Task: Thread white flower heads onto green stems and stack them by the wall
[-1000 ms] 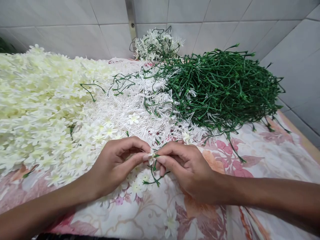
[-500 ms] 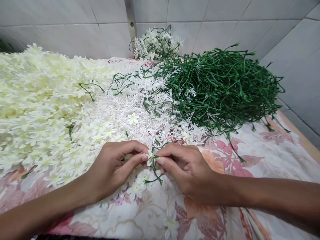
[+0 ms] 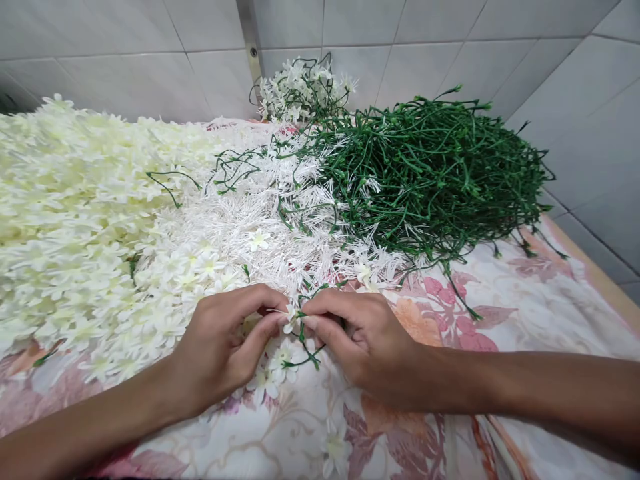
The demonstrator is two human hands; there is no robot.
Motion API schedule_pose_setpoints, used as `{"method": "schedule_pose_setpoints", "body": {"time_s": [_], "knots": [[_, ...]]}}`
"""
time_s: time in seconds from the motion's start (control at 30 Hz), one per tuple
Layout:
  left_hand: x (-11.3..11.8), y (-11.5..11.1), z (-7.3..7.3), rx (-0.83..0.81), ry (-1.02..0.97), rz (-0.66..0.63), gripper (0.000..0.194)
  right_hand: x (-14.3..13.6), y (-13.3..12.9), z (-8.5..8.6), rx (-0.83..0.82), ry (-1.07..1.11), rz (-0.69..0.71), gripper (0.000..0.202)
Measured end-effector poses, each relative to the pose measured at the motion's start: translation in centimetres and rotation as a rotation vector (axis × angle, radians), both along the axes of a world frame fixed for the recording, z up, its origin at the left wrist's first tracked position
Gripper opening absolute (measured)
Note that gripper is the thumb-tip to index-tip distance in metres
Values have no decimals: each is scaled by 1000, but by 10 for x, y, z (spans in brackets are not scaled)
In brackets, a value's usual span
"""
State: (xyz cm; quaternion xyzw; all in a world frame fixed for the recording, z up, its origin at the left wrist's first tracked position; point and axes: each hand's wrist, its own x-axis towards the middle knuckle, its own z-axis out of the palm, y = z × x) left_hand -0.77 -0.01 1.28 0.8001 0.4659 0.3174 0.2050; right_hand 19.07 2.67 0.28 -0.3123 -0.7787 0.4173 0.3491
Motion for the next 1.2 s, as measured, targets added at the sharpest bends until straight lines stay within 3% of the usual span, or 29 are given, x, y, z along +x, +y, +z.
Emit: {"method": "schedule_pose_setpoints", "body": {"time_s": [1.2], "knots": [[-3,-1,-5,-135,-27,-22,12,-1,2,-7,60,-78,61,22]]}}
